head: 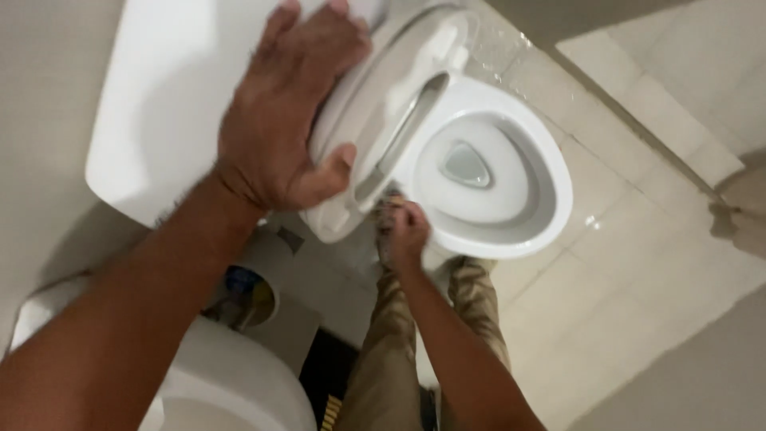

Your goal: The person wipes the toilet seat and lid with a cloth, then flushes the toilet. They continue wiping the seat, lid, and tank, and finally wipe the wall-mounted toilet paper holder.

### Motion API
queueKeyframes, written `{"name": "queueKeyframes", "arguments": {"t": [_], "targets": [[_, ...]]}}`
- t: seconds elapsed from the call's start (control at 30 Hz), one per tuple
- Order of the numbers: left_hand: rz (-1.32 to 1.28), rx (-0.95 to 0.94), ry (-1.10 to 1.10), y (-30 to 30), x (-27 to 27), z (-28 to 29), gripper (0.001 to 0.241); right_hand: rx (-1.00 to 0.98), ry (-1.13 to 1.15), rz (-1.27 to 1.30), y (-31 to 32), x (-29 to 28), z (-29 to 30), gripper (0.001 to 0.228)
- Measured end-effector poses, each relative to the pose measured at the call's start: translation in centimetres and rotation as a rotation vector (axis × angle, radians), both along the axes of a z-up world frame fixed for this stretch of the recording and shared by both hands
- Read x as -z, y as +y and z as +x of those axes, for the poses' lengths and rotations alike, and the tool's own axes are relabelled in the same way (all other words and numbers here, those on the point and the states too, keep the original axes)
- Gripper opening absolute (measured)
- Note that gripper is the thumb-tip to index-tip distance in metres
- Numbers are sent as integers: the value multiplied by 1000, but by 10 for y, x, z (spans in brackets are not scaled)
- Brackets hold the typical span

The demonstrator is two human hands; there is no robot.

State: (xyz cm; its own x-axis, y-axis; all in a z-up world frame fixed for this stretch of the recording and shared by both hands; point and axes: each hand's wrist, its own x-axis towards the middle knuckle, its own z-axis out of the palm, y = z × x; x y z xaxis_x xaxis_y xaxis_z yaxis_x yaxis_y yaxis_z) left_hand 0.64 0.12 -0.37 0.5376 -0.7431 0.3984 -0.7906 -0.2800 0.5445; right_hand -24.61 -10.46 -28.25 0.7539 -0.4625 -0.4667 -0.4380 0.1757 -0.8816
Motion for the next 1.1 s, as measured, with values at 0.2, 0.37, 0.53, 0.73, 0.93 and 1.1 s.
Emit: {"name": "queueKeyframes", "arguments": {"t": [0.2, 0.37, 0.53, 0.73, 0.93, 1.1], "targets": [[-2, -22, 62, -2, -7, -4, 69, 202, 21, 216, -18, 26, 36, 33], [-2, -28, 66, -4, -9, -4, 69, 83, 168, -13, 26, 51, 13, 9], [5, -30, 66, -3, -7, -4, 70, -215, 59, -403, -4, 84, 11, 14], [3, -21, 54, 0, -3, -2, 70, -215, 89, 187, -1, -11, 19, 15], [7, -28, 46, -2, -3, -3, 72, -363, 286, 170, -75, -16, 33, 18], [17, -24, 71, -1, -4, -5, 70, 108, -42, 114, -148, 74, 71, 30]]}}
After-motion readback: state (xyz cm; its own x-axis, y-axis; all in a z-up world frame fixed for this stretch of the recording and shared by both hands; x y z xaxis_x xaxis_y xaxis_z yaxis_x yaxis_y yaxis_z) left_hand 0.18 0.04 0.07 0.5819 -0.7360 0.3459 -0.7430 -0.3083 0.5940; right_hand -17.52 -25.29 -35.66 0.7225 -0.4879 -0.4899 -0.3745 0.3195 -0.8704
